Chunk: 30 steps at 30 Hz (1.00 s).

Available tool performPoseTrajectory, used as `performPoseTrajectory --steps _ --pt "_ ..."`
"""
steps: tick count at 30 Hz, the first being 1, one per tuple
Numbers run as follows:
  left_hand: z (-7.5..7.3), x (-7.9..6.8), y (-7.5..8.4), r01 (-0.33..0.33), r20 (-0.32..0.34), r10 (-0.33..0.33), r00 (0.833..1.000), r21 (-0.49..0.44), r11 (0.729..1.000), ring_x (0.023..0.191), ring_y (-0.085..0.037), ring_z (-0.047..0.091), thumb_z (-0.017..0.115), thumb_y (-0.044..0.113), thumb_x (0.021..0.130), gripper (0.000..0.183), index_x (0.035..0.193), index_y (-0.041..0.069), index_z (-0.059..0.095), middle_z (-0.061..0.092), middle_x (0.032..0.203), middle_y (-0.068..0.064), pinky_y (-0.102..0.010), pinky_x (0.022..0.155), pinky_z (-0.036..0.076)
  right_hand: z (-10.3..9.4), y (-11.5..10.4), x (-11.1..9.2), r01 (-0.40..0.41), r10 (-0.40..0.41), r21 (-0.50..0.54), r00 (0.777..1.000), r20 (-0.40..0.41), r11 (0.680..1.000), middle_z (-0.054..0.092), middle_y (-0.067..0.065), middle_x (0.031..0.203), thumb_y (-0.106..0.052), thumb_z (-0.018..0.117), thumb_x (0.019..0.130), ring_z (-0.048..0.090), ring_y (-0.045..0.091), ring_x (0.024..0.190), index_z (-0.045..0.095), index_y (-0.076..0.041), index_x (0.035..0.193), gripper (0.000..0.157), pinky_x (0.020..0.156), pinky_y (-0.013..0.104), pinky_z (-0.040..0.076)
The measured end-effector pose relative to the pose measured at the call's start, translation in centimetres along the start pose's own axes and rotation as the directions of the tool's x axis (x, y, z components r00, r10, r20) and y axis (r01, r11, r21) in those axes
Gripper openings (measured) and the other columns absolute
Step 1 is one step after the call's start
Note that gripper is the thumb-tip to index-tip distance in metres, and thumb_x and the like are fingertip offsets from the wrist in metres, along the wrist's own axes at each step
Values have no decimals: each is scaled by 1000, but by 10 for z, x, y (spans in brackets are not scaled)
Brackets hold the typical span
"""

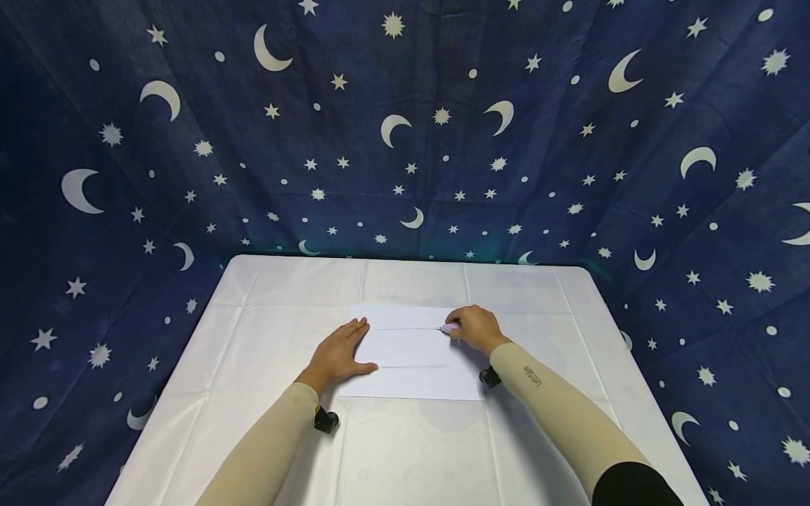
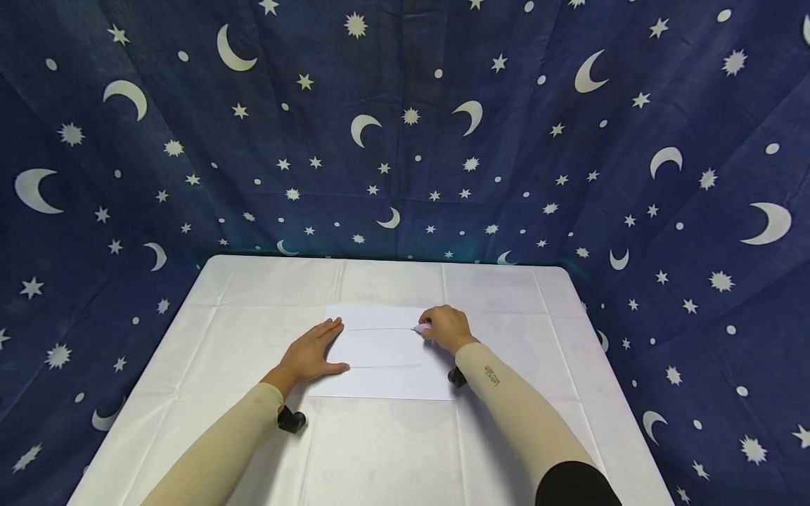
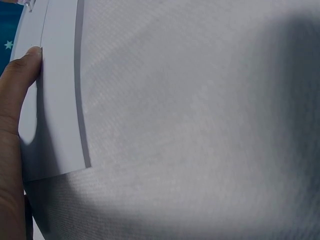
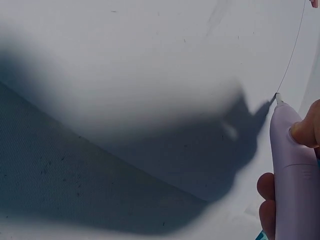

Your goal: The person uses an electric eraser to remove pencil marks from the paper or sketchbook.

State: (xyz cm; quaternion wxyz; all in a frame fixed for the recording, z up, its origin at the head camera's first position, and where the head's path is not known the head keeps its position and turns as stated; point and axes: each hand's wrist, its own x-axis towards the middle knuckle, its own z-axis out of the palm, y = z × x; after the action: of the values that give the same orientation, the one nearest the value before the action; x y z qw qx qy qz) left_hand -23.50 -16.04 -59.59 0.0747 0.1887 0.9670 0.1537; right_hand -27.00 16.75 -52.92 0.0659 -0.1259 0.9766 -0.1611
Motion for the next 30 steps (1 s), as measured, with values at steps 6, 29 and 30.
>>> performPoseTrajectory --steps 6,29,30 --pt "1 0 0 3 1 -3 1000 -4 1000 150 -22 24 67 71 76 102 155 16 34 27 162 3 -45 120 27 3 -2 4 -3 3 -4 1000 10 1000 74 3 105 -19 80 81 66 20 95 78 -17 103 23 90 42 54" --pt "-2 -1 3 2 6 -2 1000 -3 1000 150 -22 24 67 71 77 101 154 15 35 27 162 2 -44 121 26 4 2 3 12 -12 -14 1000 -8 1000 75 2 103 -19 81 80 66 21 94 78 -16 101 22 88 42 55" --pt "-3 -1 3 1 7 -1 1000 -1 1000 150 -22 24 67 71 77 101 154 15 35 27 162 2 -44 121 26 4 1 3 11 -11 -12 1000 -7 1000 75 2 103 -19 81 80 66 21 94 78 -16 101 22 89 42 55"
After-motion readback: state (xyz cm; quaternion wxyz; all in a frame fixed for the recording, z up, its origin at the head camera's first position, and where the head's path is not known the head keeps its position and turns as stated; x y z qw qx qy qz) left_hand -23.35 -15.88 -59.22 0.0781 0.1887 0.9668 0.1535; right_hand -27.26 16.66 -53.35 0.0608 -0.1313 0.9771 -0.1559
